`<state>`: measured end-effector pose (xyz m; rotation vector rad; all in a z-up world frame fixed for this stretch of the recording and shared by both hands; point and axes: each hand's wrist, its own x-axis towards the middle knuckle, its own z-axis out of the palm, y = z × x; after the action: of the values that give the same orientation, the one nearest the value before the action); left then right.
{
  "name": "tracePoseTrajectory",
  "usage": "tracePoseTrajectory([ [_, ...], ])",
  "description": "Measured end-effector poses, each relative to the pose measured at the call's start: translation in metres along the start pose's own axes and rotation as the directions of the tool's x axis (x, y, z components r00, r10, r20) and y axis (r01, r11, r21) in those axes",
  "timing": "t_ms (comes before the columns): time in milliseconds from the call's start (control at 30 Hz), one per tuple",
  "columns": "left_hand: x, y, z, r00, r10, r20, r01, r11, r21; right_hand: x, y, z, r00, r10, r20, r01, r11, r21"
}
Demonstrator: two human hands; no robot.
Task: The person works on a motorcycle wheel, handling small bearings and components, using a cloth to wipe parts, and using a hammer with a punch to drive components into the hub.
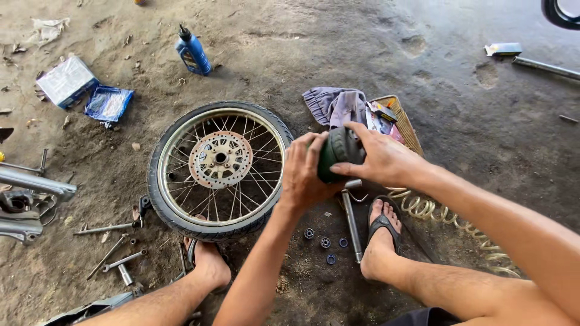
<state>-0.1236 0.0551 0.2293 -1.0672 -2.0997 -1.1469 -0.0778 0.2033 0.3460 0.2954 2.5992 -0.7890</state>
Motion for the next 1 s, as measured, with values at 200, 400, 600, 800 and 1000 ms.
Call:
tracePoseTrajectory([
  [200, -0.007, -0.018, -0.025, 0.998, -0.005, -0.066, -0.029, 0.866, -0.499, 0.021, 0.032, 0.036, 0.986, 0.148, -0.076, -0.082, 0.833, 0.547],
  [400, -0.039, -0.021, 0.001, 0.940, -0.291, -0.179, 0.103, 0.742, -0.663, 0.003, 0.002, 0.044, 0.989, -0.048, -0.139, 0.098, 0.919, 0.382],
  [600, -0.014, 0.003, -0.016, 0.188, -0.627, 0.756, 0.722, -0.434, -0.539, 0.015, 0.033, 0.040, 0.418, -0.908, -0.025, 0.639, 0.314, -0.702],
  [800, -0.092, -0.076, 0.029, -0.056, -0.618, 0.784, 0.719, -0.570, -0.398, 0.017, 0.055, 0.038, 0.319, -0.942, 0.107, 0.702, 0.159, -0.694],
  [1000, -0.058, -0.054, -0.025, 0.708, -0.333, 0.623, 0.513, -0.364, -0.777, -0.022, 0.010, 0.032, 0.905, -0.252, 0.342, 0.352, 0.895, -0.273],
])
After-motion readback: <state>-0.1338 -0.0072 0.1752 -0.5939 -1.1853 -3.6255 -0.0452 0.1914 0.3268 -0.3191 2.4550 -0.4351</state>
